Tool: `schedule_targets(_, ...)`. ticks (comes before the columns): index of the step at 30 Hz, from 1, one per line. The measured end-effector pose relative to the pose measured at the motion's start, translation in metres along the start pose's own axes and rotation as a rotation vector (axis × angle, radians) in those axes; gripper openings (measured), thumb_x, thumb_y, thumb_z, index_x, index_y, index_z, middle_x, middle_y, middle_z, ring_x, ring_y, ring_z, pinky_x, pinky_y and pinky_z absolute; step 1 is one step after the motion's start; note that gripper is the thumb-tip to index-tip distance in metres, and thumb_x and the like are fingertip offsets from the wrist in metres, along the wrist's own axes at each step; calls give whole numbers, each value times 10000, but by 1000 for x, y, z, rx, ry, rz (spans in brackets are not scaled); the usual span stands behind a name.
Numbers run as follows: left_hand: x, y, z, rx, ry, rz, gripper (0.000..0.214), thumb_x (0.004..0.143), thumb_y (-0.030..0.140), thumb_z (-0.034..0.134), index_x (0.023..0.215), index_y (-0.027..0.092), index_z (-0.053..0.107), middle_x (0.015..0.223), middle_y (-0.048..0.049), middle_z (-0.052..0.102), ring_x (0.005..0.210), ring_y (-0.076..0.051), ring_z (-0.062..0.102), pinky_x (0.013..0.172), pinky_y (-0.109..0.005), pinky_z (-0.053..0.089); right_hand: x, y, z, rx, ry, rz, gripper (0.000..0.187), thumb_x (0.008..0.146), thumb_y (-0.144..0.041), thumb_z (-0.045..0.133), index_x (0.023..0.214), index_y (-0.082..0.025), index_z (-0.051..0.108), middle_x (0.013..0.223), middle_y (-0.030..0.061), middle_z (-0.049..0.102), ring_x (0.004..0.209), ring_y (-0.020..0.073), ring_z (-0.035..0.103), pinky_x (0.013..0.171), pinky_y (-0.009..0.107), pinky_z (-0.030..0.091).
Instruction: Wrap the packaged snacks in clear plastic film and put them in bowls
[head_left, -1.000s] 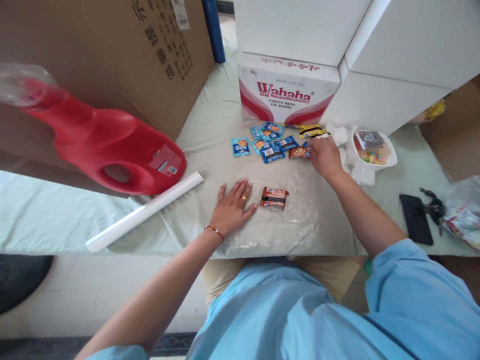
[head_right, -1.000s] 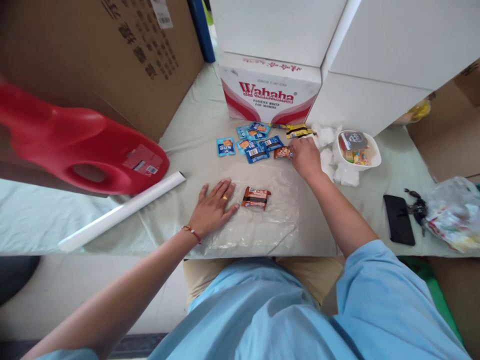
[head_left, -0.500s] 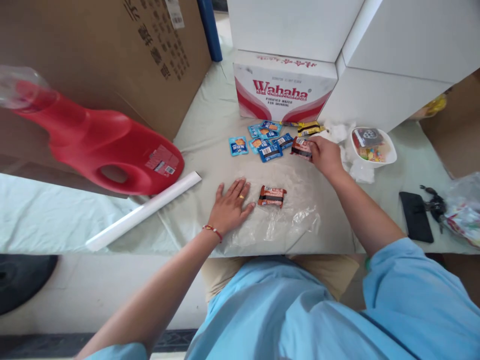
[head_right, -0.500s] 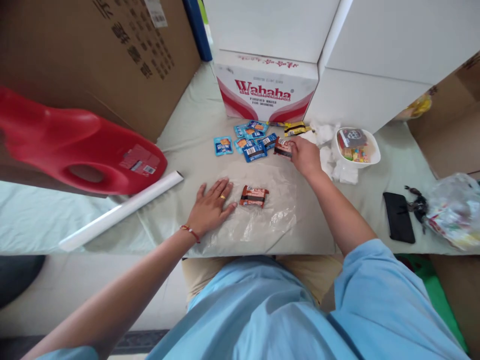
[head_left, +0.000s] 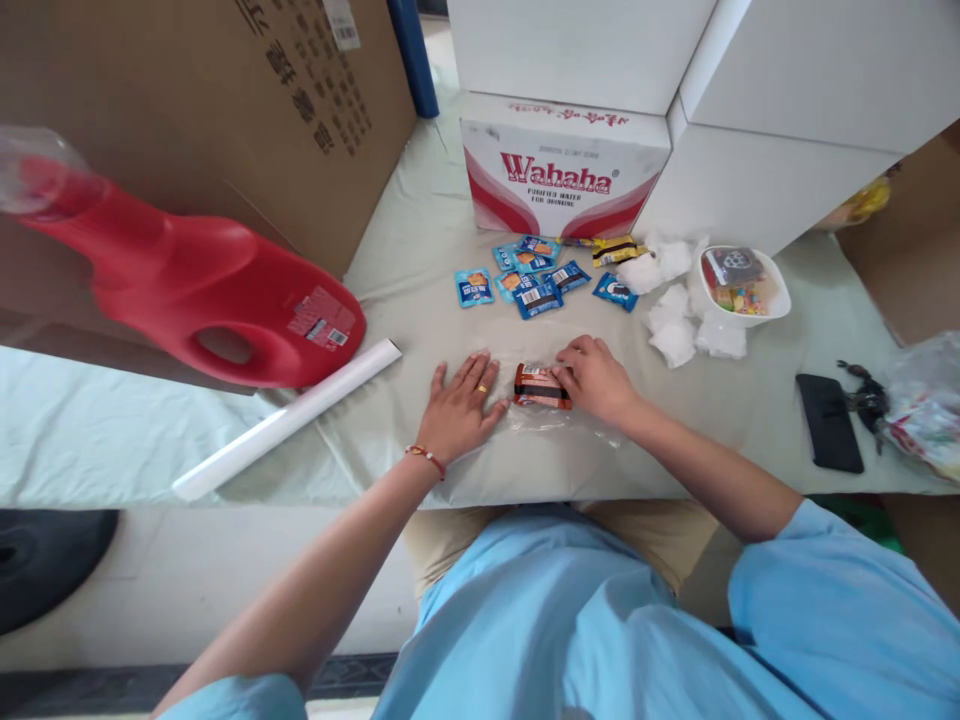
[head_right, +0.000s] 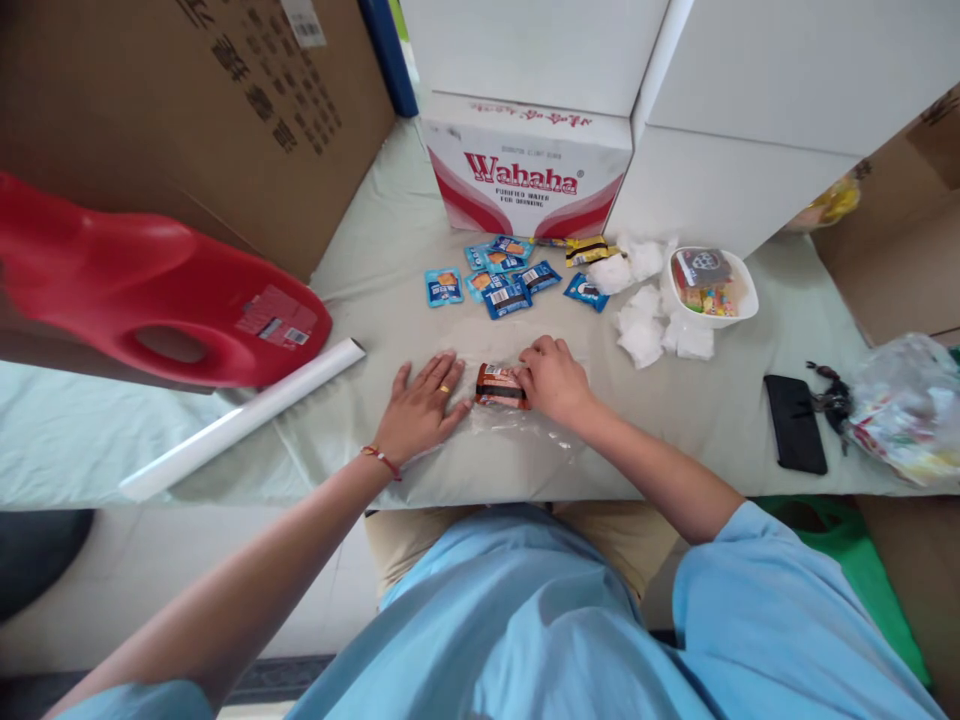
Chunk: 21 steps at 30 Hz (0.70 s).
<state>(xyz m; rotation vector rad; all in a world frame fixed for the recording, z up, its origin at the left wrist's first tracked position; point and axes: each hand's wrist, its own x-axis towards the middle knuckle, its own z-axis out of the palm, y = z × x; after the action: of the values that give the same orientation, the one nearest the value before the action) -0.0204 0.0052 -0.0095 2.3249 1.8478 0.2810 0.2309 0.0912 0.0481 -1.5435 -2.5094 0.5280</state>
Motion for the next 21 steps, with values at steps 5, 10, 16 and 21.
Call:
schedule_targets(5,0,0,0,-15,6,9,687,1067,551,357,1680,243,314,1740,-123,327,1610,-299,327,1320,-627,96,-9,-18,-8,-65,-45,-222,573,966,-532,682,1409,-170,648,1432,168,623,1338,367,483,1103,506,439)
schedule_targets(10,0,2,-4,-25,-3,1,691,1059,547,375,1685,264,304,1738,-119,335,1609,-312,327,1320,-632,96,-10,-29,2,-167,-150,-219,564,949,-366,733,1461,-165,604,1437,189,637,1463,370,410,1181,529,349)
schedule_targets(16,-2,2,-4,-21,-10,4,756,1048,601,377,1699,236,254,1754,-123,290,1631,-295,277,1332,-612,51,-10,-4,9,-84,-194,-192,616,913,-246,731,1503,-194,561,1435,148,634,1322,344,519,1102,470,427)
schedule_targets(21,-1,1,-1,-35,4,8,767,1054,597,355,1701,205,230,1752,-130,295,1633,-284,274,1332,-615,29,-12,3,14,-77,-148,-226,539,943,-277,686,1462,-171,588,1368,161,656,1267,344,538,1109,483,401)
